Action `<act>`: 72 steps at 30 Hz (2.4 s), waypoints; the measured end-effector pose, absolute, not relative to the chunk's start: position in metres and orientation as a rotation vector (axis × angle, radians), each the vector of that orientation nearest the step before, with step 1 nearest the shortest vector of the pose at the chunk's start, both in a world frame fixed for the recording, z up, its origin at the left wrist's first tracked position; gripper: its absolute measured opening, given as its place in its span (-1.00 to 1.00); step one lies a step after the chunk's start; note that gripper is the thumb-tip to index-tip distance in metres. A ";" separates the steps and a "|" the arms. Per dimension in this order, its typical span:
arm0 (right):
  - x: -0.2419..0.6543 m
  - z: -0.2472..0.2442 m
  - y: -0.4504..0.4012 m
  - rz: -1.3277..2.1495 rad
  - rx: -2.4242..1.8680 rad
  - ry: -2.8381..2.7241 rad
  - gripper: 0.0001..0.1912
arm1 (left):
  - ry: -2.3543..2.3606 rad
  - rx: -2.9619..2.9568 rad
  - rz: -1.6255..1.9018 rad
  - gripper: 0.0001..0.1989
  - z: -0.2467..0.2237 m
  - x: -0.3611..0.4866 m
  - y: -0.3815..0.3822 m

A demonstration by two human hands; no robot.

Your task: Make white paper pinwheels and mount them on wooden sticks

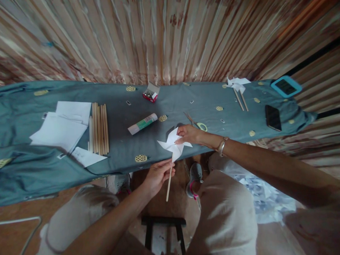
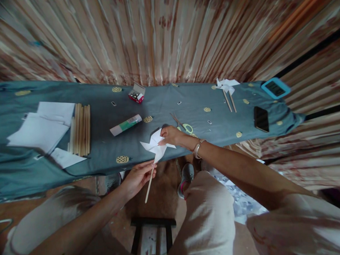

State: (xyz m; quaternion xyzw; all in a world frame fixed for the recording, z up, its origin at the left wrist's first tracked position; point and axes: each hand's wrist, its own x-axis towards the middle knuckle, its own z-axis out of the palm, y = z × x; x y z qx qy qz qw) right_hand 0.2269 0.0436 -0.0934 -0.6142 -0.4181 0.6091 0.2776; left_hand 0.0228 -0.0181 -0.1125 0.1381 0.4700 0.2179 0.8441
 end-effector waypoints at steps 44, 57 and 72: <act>0.223 -0.093 0.046 1.645 -1.813 -1.023 -0.72 | 0.879 0.359 0.444 -0.71 -0.129 0.027 -0.019; 0.218 -0.089 0.041 1.617 -1.749 -0.978 -0.71 | 0.830 0.318 0.457 -0.63 -0.128 0.029 -0.021; 0.217 -0.066 0.033 1.592 -1.681 -0.835 -0.64 | 0.887 0.323 0.490 -0.68 -0.103 0.025 -0.010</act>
